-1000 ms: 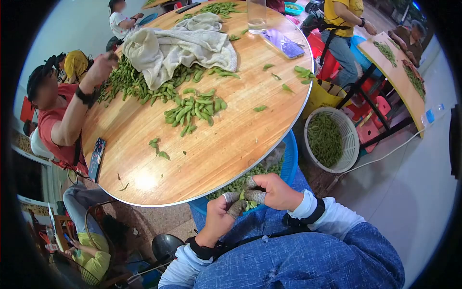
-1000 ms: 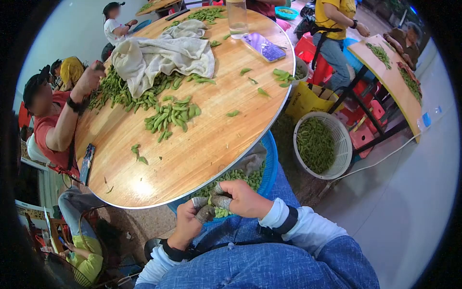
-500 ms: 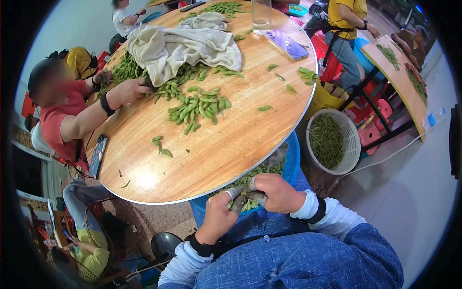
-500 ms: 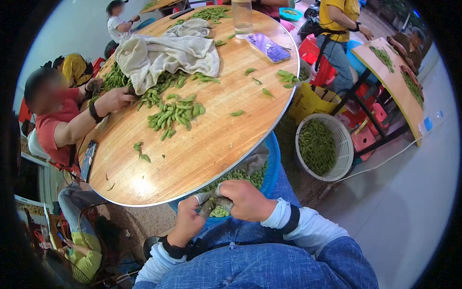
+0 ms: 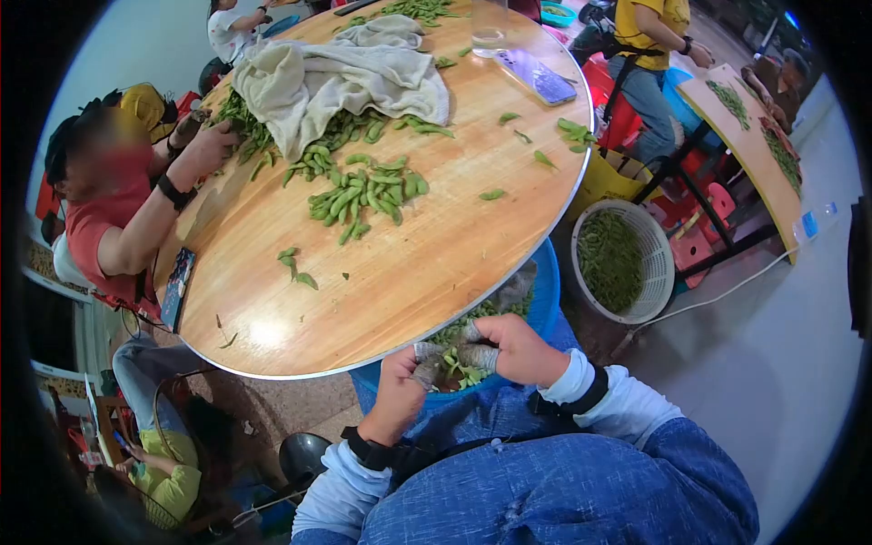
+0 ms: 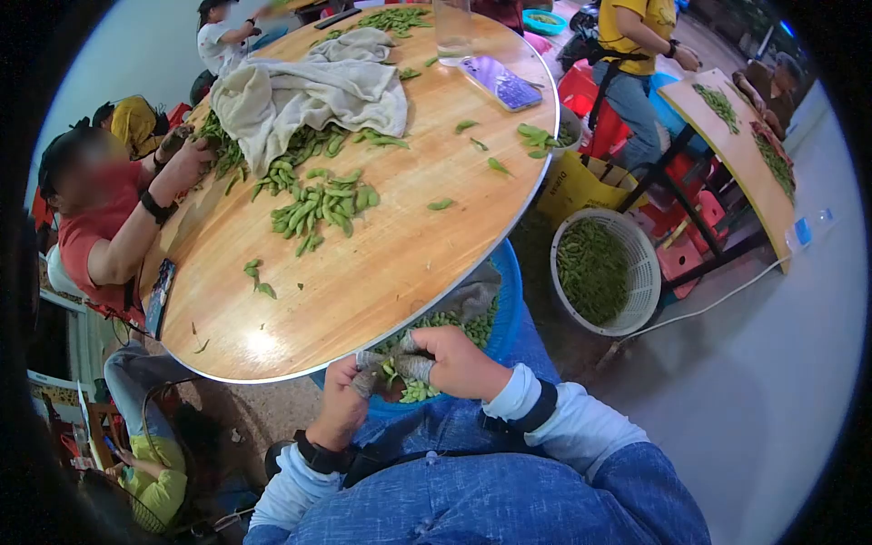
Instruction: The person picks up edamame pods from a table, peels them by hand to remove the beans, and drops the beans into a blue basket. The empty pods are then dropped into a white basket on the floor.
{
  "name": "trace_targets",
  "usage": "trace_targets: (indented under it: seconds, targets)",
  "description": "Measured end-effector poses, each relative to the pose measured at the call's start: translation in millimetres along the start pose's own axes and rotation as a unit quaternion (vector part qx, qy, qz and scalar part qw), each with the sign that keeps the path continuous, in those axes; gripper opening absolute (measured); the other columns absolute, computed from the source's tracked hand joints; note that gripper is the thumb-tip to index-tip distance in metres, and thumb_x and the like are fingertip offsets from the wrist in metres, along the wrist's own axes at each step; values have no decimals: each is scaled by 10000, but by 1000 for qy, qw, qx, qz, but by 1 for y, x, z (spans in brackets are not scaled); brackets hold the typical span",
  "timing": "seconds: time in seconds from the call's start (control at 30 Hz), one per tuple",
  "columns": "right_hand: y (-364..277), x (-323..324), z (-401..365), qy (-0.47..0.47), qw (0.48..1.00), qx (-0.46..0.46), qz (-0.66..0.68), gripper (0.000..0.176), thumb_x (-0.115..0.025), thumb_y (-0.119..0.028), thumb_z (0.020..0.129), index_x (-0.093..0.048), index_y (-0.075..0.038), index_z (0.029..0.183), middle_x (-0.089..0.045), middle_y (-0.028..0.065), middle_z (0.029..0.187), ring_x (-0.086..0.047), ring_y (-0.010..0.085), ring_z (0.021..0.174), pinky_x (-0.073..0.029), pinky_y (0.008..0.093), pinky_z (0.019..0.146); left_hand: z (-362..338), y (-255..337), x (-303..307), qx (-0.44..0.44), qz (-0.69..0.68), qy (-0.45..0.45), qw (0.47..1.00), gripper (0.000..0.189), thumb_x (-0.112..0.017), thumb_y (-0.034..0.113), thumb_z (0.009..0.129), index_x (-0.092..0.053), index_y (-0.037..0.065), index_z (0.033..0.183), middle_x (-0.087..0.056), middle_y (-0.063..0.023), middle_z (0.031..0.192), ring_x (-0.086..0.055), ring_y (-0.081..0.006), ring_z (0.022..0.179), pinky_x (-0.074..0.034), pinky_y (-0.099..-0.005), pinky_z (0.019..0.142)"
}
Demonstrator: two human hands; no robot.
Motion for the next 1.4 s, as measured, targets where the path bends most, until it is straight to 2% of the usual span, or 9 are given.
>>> trace_targets:
  seconds: [0.17, 0.27, 0.43, 0.57, 0.7, 0.8, 1.0, 1.17, 1.4]
  targets:
    - [21, -5, -2, 1, 968, -111, 226, 104, -553, -49, 792, -578, 8, 876, -592, 8, 801, -505, 74, 720, -427, 242, 660, 1, -3, 1, 22, 50, -6, 998, 111, -550, 9, 794, -594, 4, 895, -619, -47, 759, -577, -99, 632, -460, -216, 557]
    - [28, 25, -6, 60, 992, -108, 27, 113, -551, -43, 763, -584, 8, 859, -588, 16, 769, -502, 85, 702, -427, 254, 642, -3, -8, 9, -16, 174, 16, 984, 126, -571, 15, 782, -597, -1, 905, -628, -58, 757, -581, -107, 651, -465, -229, 589]
    - [22, 157, -55, 348, 929, -125, -32, 134, -478, -72, 756, -603, -43, 796, -547, 2, 668, -498, 74, 589, -399, 203, 518, -30, 76, 28, -162, 386, 98, 903, 225, -609, 9, 745, -605, 24, 970, -641, -84, 789, -606, -130, 730, -476, -256, 657]
    - [79, 235, -119, 500, 832, -177, 163, 179, -370, -50, 820, -538, -86, 870, -537, 16, 682, -476, 83, 548, -330, 194, 423, -28, 155, 93, -259, 526, 245, 772, 297, -525, -94, 724, -589, 22, 989, -622, -112, 839, -598, -177, 748, -467, -269, 686]
    - [72, 203, -104, 436, 871, -166, 152, 106, -440, -71, 838, -540, -76, 873, -537, 12, 680, -481, 85, 551, -346, 195, 430, 6, 185, 106, -331, 643, 187, 665, 291, -517, -65, 686, -577, 6, 962, -577, -186, 856, -562, -338, 770, -452, -371, 665]
    - [60, 168, -82, 368, 906, -141, 154, 103, -490, -99, 837, -565, -54, 893, -548, 8, 690, -476, 67, 558, -364, 177, 465, 38, 169, 130, -218, 709, 130, 658, 224, -525, -39, 685, -578, -8, 901, -564, -203, 864, -541, -366, 772, -437, -395, 669]
    - [-16, 95, -31, 210, 976, -52, 20, 129, -548, -84, 803, -593, -5, 894, -577, 13, 750, -498, 75, 641, -397, 205, 575, 42, 168, 146, -214, 670, 169, 691, 186, -559, -8, 713, -581, -4, 898, -608, -150, 774, -584, -263, 678, -448, -307, 599]
    - [-39, 42, -1, 107, 994, -31, -16, 181, -569, -66, 787, -598, 7, 951, -614, 27, 805, -521, 88, 726, -430, 248, 667, 20, 122, 110, -127, 71, 154, 977, 136, -545, 53, 800, -569, -14, 916, -598, -52, 778, -542, -100, 634, -420, -198, 530]
    - [-42, -7, 22, 25, 987, -32, 155, 156, -559, -66, 796, -586, 13, 928, -600, 3, 792, -502, 62, 697, -420, 222, 630, 1, 50, 22, 3, -140, 83, 987, 213, -620, 118, 755, -559, -10, 913, -597, -90, 766, -539, -141, 580, -423, -240, 503]
Point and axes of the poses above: each hand's wrist, its own z-axis towards the middle knuckle, its own x-axis out of the back of the hand, y = z × x, the point moved 10 cm from there along z, towards the middle knuckle
